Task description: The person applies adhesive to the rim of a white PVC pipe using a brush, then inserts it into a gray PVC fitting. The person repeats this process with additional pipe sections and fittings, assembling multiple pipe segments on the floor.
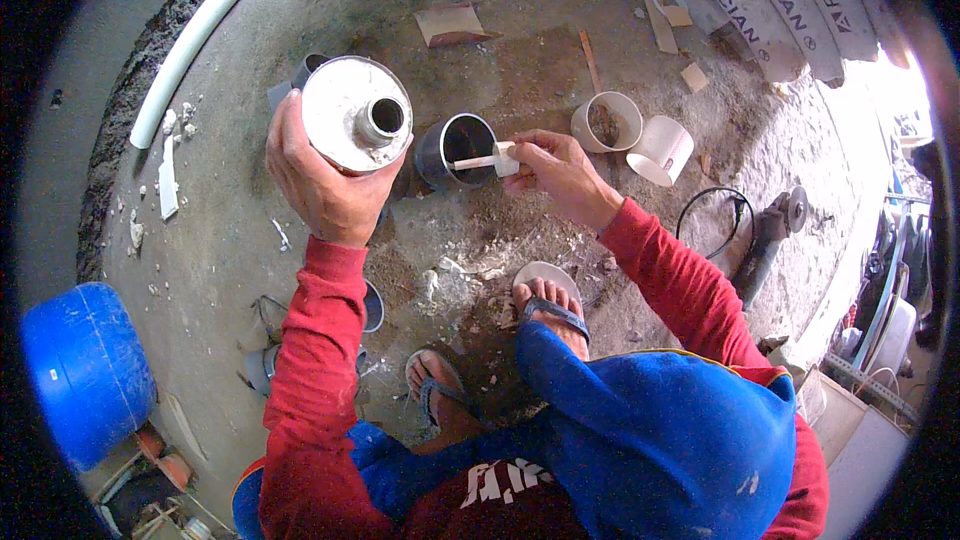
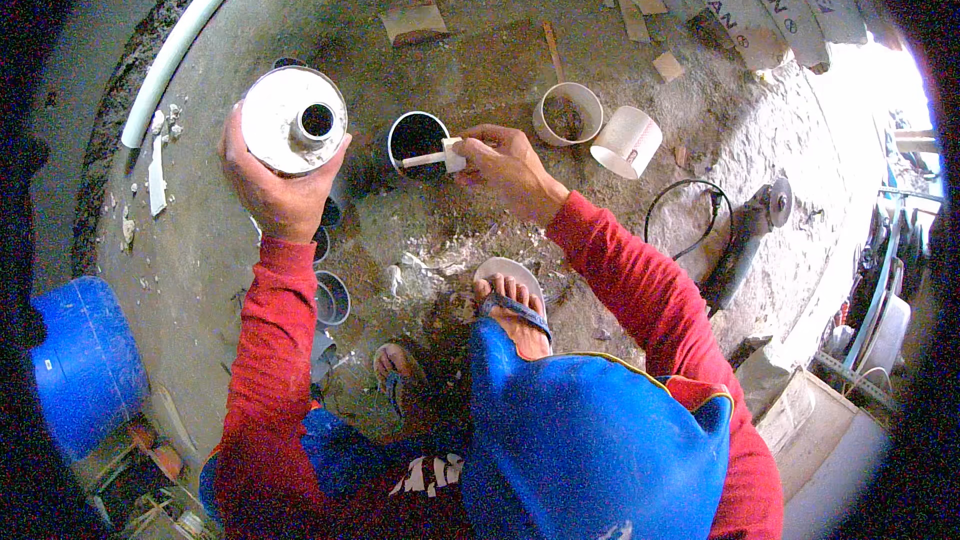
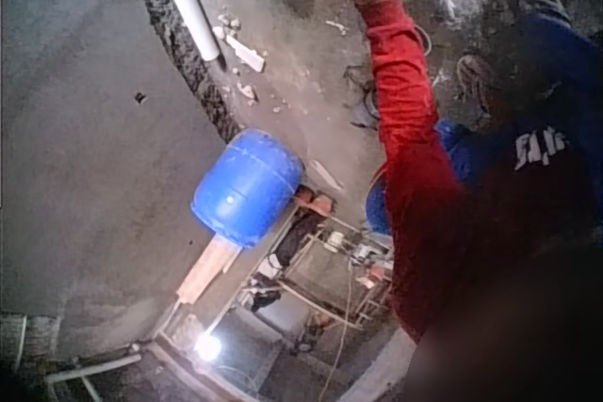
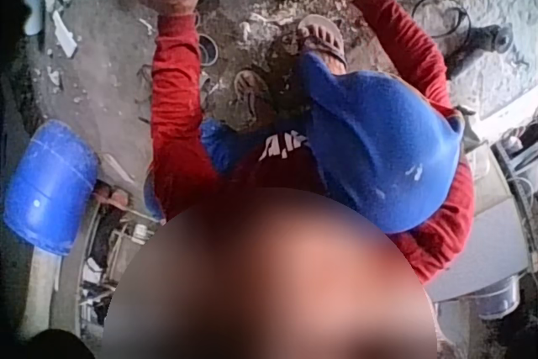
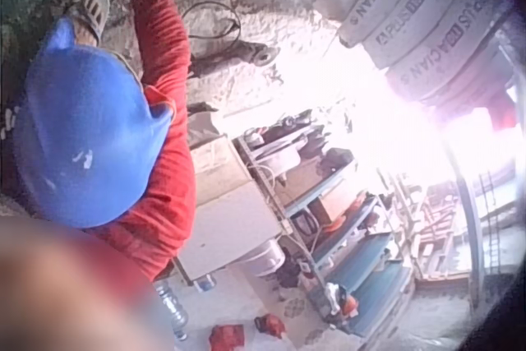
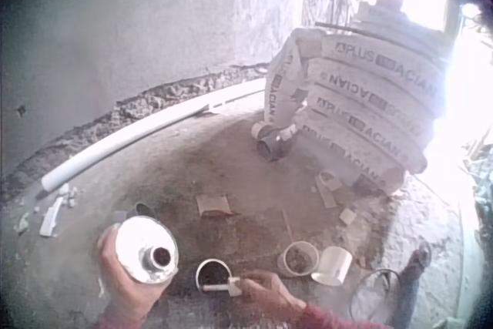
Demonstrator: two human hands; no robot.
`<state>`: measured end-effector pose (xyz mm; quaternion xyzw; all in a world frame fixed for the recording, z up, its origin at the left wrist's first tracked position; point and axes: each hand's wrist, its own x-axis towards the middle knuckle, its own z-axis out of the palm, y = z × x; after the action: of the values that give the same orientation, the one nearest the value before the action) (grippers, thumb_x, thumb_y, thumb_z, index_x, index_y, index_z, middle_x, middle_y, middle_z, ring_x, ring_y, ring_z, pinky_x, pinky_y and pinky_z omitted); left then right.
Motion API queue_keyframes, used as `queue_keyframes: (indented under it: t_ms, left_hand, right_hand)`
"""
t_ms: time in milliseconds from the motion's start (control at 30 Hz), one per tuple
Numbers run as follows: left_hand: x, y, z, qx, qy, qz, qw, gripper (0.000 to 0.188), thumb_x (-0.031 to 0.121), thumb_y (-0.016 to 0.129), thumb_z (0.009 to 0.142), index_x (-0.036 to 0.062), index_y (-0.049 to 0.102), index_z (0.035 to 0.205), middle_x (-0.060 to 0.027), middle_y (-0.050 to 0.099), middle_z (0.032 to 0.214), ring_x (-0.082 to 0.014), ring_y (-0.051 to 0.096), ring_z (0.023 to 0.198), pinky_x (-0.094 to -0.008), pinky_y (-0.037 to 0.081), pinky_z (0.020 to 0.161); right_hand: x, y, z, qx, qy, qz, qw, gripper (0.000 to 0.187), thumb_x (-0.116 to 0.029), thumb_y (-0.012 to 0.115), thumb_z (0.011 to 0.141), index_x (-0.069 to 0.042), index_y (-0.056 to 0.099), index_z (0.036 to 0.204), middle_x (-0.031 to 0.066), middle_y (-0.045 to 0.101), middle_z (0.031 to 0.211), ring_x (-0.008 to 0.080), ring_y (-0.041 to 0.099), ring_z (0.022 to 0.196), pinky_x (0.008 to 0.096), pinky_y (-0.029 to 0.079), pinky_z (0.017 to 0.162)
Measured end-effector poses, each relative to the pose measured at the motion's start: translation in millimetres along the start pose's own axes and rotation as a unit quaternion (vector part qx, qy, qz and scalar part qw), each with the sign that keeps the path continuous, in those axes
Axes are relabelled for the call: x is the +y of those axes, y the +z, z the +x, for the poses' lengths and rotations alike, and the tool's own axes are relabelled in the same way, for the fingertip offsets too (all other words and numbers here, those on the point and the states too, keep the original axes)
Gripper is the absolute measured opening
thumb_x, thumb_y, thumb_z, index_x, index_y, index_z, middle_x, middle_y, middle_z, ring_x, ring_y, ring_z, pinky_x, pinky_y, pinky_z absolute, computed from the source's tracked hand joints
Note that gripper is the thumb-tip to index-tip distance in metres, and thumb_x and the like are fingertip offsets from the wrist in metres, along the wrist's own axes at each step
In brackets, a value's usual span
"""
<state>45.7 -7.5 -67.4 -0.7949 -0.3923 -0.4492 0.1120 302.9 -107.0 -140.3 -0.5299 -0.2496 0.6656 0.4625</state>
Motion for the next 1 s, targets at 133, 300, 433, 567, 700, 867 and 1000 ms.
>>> queue_keyframes:
  t_ms: [133,300,433,567,700,867,1000]
  left_hand:
    - [0,0,1,0.001,-0.003,0.001,1.0,0.11,0.036,0.099,0.061,0.0024,0.04,0.148,-0.0184,0.054,0.138,-0.0378,0.055,0.125,-0.0517,0.045,0.105]
    - [0,0,1,-0.001,0.0,0.019,1.0,0.109,0.037,0.099,0.061,0.0029,0.041,0.147,-0.0181,0.055,0.137,-0.0376,0.056,0.125,-0.0515,0.045,0.105]
    - [0,0,1,0.001,0.0,0.019,1.0,0.108,0.037,0.099,0.061,0.003,0.042,0.146,-0.0177,0.055,0.137,-0.0373,0.056,0.125,-0.0514,0.045,0.105]
    - [0,0,1,-0.01,0.001,0.02,1.0,0.117,0.036,0.102,0.055,0.0,0.039,0.147,-0.0188,0.053,0.138,-0.0392,0.053,0.125,-0.0503,0.042,0.107]
    - [-1,-1,2,-0.007,0.005,0.01,1.0,0.115,0.035,0.101,0.056,0.0011,0.04,0.147,-0.0184,0.053,0.138,-0.0388,0.054,0.124,-0.0507,0.042,0.106]
    - [-1,-3,2,-0.008,-0.001,0.003,1.0,0.112,0.032,0.1,0.058,0.0029,0.04,0.148,-0.0186,0.054,0.138,-0.0381,0.055,0.125,-0.0515,0.043,0.106]
    - [-2,-3,1,-0.013,0.001,0.001,1.0,0.113,0.03,0.1,0.056,0.0032,0.039,0.148,-0.0186,0.054,0.138,-0.0382,0.055,0.125,-0.0517,0.043,0.106]
  right_hand:
    - [-3,-3,11,0.019,-0.011,-0.001,1.0,0.042,-0.021,0.062,0.102,0.011,0.055,0.128,0.0167,0.066,0.113,0.0228,0.071,0.099,0.0332,0.062,0.084]
    - [13,14,9,0.141,-0.019,0.131,0.981,0.036,-0.018,0.063,0.1,0.012,0.059,0.117,0.0181,0.068,0.109,0.0242,0.073,0.093,0.0322,0.063,0.082]
    - [20,22,-6,0.119,0.017,0.185,0.975,0.033,-0.018,0.062,0.1,0.011,0.06,0.116,0.0175,0.068,0.109,0.0242,0.073,0.094,0.0291,0.062,0.084]
    - [17,32,-14,0.097,0.05,0.24,0.965,0.033,-0.019,0.061,0.101,0.011,0.06,0.114,0.0165,0.068,0.107,0.0236,0.073,0.093,0.0281,0.062,0.084]
    - [11,34,-13,0.074,0.046,0.224,0.971,0.031,-0.018,0.062,0.101,0.011,0.06,0.112,0.0149,0.067,0.105,0.0223,0.072,0.093,0.0299,0.062,0.083]
    - [-2,15,-8,0.004,0.037,0.07,0.997,0.031,-0.017,0.064,0.1,0.009,0.06,0.115,0.0144,0.068,0.102,0.0208,0.072,0.089,0.0326,0.063,0.08]
    - [-20,-8,3,-0.062,-0.006,-0.162,0.985,0.039,-0.021,0.061,0.101,0.008,0.059,0.127,0.0146,0.07,0.112,0.0202,0.073,0.093,0.0313,0.062,0.082]
